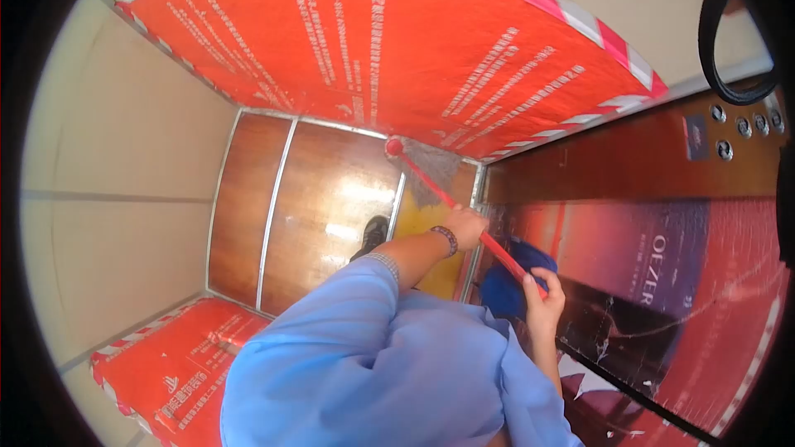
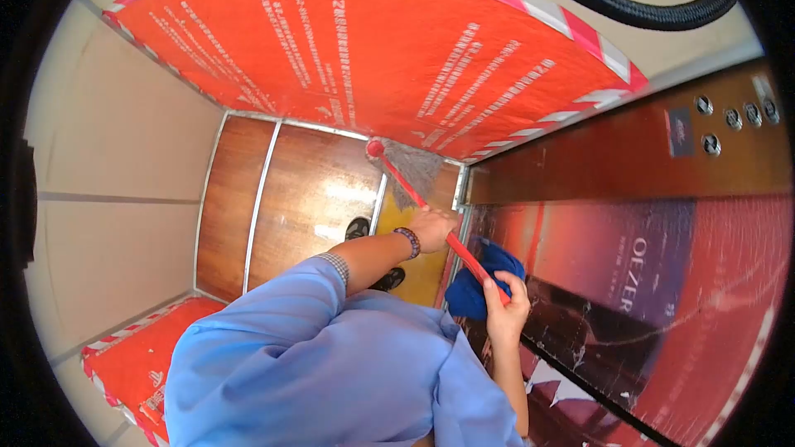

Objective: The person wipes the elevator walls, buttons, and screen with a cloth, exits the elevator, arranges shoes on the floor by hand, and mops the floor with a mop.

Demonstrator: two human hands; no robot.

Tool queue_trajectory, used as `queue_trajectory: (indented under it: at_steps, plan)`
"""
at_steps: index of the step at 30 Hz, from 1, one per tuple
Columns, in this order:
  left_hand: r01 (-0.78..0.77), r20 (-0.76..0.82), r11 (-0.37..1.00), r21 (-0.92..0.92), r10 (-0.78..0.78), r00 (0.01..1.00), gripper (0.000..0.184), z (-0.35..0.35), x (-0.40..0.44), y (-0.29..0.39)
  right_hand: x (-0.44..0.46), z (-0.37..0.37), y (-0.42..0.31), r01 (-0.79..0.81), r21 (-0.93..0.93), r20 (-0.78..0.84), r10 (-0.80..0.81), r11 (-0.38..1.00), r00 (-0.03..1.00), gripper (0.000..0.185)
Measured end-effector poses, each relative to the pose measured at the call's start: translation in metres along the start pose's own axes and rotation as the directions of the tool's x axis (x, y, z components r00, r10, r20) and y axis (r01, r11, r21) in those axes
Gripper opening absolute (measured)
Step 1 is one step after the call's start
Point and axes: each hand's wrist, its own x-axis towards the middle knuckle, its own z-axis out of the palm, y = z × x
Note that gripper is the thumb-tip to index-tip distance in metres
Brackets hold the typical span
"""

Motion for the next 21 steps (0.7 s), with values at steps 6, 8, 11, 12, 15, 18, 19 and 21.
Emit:
queue_trajectory:
  at_steps: [6,8,11,12,15,18,19,21]
  plan:
    - [0.06,0.11,0.996,0.065,-0.067,0.992,0.02,0.03,0.016,-0.078,-0.019,0.011,-0.04,0.164,-0.574,0.125,-0.112,0.802,0.986,0.012]
    - [0.049,0.172,0.996,0.07,-0.061,0.983,0.019,0.029,0.014,-0.088,-0.024,0.019,-0.045,0.106,-0.681,0.145,-0.009,0.724,0.989,0.014]
    - [0.032,0.236,0.995,0.097,-0.054,0.97,0.021,0.027,0.014,-0.09,-0.027,0.017,-0.033,0.109,-0.586,0.17,-0.009,0.803,0.985,0.017]
    - [0.024,0.247,0.994,0.108,-0.05,0.968,0.021,0.026,0.015,-0.091,-0.027,0.014,-0.026,0.117,-0.526,0.176,-0.027,0.843,0.984,0.019]
    - [0.014,0.293,0.997,0.071,-0.034,0.956,0.024,0.0,0.008,-0.087,-0.029,0.011,-0.014,-0.005,-0.352,0.162,0.066,0.936,0.985,0.022]
    - [0.021,0.295,1.0,0.014,-0.024,0.955,0.026,0.001,0.01,-0.103,-0.016,0.021,-0.046,0.109,-0.329,0.203,-0.043,0.938,0.978,0.02]
    - [0.05,0.276,0.998,0.029,-0.056,0.96,0.028,0.007,0.012,-0.11,-0.01,0.024,-0.052,0.13,-0.303,0.194,-0.072,0.944,0.978,0.019]
    - [0.068,0.326,0.994,0.083,-0.092,0.941,0.035,0.008,0.012,-0.125,0.001,0.026,-0.063,0.164,-0.299,0.244,-0.09,0.94,0.965,0.02]
